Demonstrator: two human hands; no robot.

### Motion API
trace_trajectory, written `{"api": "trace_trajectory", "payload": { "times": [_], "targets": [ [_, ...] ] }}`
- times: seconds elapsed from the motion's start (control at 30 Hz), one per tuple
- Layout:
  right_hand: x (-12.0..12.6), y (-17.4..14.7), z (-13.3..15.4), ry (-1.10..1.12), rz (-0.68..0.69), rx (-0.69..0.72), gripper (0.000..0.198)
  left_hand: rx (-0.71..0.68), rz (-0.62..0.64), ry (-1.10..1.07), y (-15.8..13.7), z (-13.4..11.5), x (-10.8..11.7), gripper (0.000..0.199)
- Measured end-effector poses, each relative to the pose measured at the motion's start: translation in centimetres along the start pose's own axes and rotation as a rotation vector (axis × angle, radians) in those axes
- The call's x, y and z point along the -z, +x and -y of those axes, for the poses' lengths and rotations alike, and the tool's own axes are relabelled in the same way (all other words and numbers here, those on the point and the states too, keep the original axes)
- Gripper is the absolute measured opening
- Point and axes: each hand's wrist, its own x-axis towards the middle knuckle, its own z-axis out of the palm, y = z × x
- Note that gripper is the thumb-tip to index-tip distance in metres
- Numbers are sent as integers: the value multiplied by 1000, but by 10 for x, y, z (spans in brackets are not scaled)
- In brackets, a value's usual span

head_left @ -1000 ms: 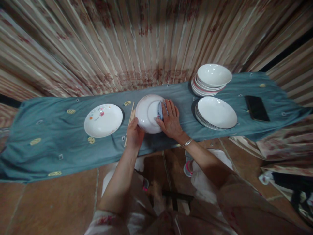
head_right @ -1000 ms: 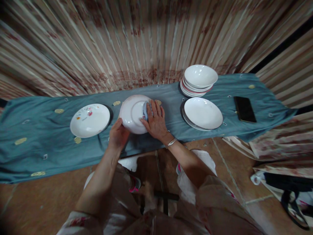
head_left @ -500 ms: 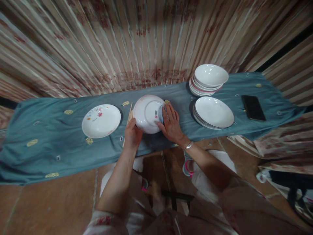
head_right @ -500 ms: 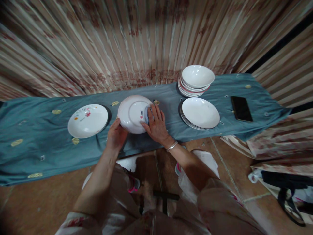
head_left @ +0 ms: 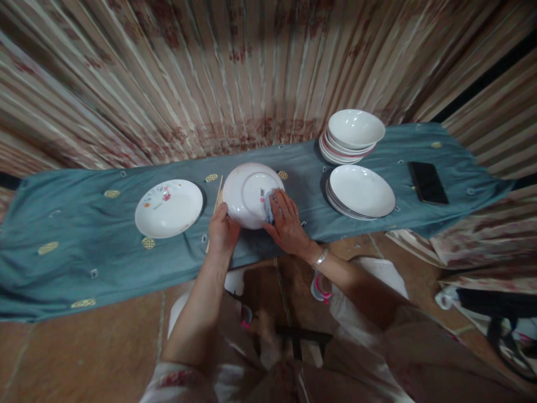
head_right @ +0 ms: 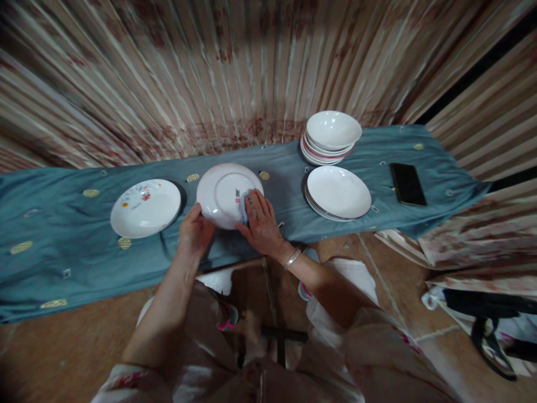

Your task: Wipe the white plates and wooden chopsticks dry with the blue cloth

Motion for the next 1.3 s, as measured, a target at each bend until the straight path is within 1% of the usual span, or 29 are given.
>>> {"api": "trace_trajectory", "payload": {
  "times": [0.2,0.37,0.6,0.7,0.8,0.93,1.07,1.2,1.3],
  "targets": [
    [-1,-3,9,8,34,39,72,8,13,3,0,-1,-3,18],
    [-4,-3,15,-9,43,103,75,18,1,-1,-2,-2,-8,26],
    [-10,1,20,-49,49,154,72,30,-7,-15,-6,-5,-13,23],
    [-9,5,22,-60,55,173,71,34,14,-20,-7,-6,-13,25],
    [-7,10,24,-59,67,186,70,24,14,-21,-6,-5,-11,22],
    [-3,16,28,-62,63,197,66,21,1,-11,-8,-8,-11,16],
    [0,24,30,-74,37,206,65,33,28,1,-14,-12,-17,16],
    [4,35,32,-90,36,178,66,15,29,-6,-15,-12,-20,15],
    [7,44,34,-108,9,149,66,24,36,-4,-15,-12,-20,14]
  ]
}}
